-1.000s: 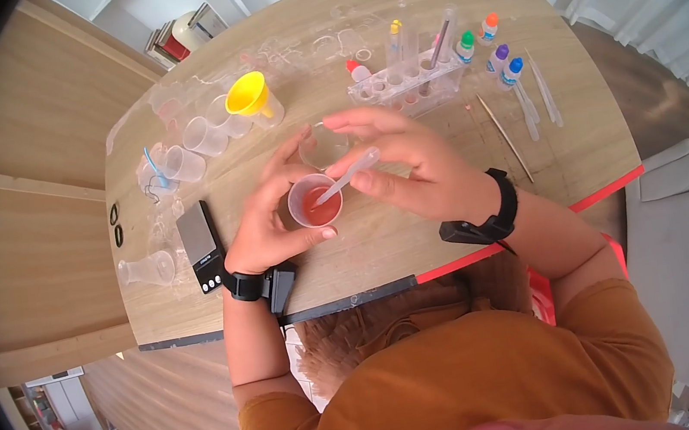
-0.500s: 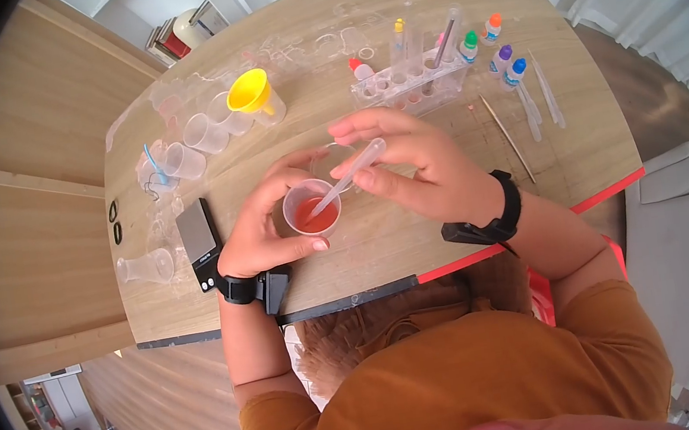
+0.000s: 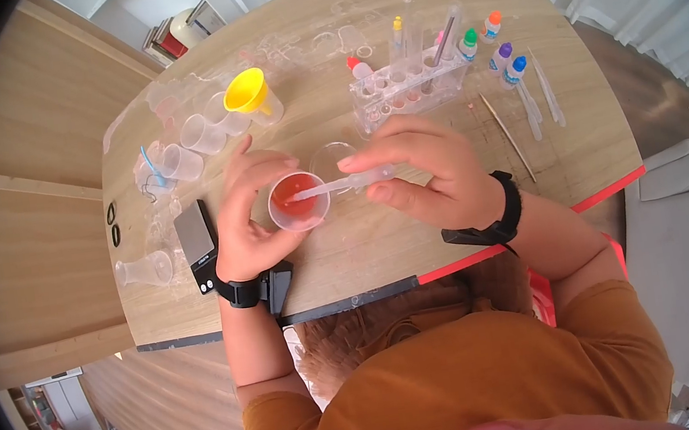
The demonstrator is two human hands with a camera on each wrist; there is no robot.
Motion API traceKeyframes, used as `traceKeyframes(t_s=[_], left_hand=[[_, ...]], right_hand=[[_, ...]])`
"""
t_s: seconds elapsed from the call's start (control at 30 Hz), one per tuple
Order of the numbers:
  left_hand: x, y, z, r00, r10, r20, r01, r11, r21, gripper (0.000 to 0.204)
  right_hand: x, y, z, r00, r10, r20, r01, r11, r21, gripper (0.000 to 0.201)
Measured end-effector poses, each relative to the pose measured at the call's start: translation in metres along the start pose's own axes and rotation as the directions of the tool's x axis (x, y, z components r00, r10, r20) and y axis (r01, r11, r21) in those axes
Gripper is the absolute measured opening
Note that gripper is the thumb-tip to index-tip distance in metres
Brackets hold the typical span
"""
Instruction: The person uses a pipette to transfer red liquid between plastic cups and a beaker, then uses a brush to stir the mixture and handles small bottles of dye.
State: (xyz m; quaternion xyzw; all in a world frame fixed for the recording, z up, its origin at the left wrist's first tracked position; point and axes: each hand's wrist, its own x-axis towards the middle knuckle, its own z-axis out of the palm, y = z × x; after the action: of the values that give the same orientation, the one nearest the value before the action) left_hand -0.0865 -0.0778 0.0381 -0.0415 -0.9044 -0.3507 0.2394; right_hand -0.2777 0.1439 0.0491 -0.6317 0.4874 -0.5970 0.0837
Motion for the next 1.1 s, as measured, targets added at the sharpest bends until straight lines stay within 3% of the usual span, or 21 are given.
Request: traceKeyframes(t_s=[0.07,0.17,0.27,0.4,0.6,0.77,1.1], left_hand=[[-0.001,-0.004,0.002,0.989,0.078,-0.127,-0.061,0.989,0.132,0.055],[0.002,-0.002,0.005,0.967,0.108,-0.23,-0.048,0.966,0.253,0.056],[0.003,0.002,0.011,0.962,-0.01,-0.273,0.053,0.987,0.151,0.058],[0.003,-0.004,0.012,0.965,0.037,-0.261,0.011,0.984,0.178,0.059],[-0.002,-0.01,0.016,0.965,-0.026,-0.261,0.06,0.991,0.123,0.059],[-0.003,-0.012,0.017,0.963,-0.045,-0.264,0.072,0.993,0.094,0.067],[0.0,-0.011,0.018,0.959,-0.033,-0.282,0.083,0.983,0.166,0.064]], right_hand=[[-0.001,-0.001,0.002,1.0,0.012,-0.012,-0.012,1.0,0.007,0.034],[-0.001,-0.001,0.005,0.999,0.025,-0.034,-0.026,1.0,-0.017,0.031],[-0.003,0.003,0.006,0.998,0.013,-0.062,-0.017,0.997,-0.073,0.028],[-0.003,0.004,0.005,0.996,0.016,-0.087,-0.029,0.989,-0.143,0.021],[-0.004,0.002,0.006,0.994,0.045,-0.098,-0.06,0.986,-0.158,0.015],[-0.002,0.004,0.006,0.997,0.039,-0.067,-0.047,0.991,-0.122,0.017],[-0.002,0.005,0.005,0.997,0.062,-0.048,-0.066,0.994,-0.084,0.024]])
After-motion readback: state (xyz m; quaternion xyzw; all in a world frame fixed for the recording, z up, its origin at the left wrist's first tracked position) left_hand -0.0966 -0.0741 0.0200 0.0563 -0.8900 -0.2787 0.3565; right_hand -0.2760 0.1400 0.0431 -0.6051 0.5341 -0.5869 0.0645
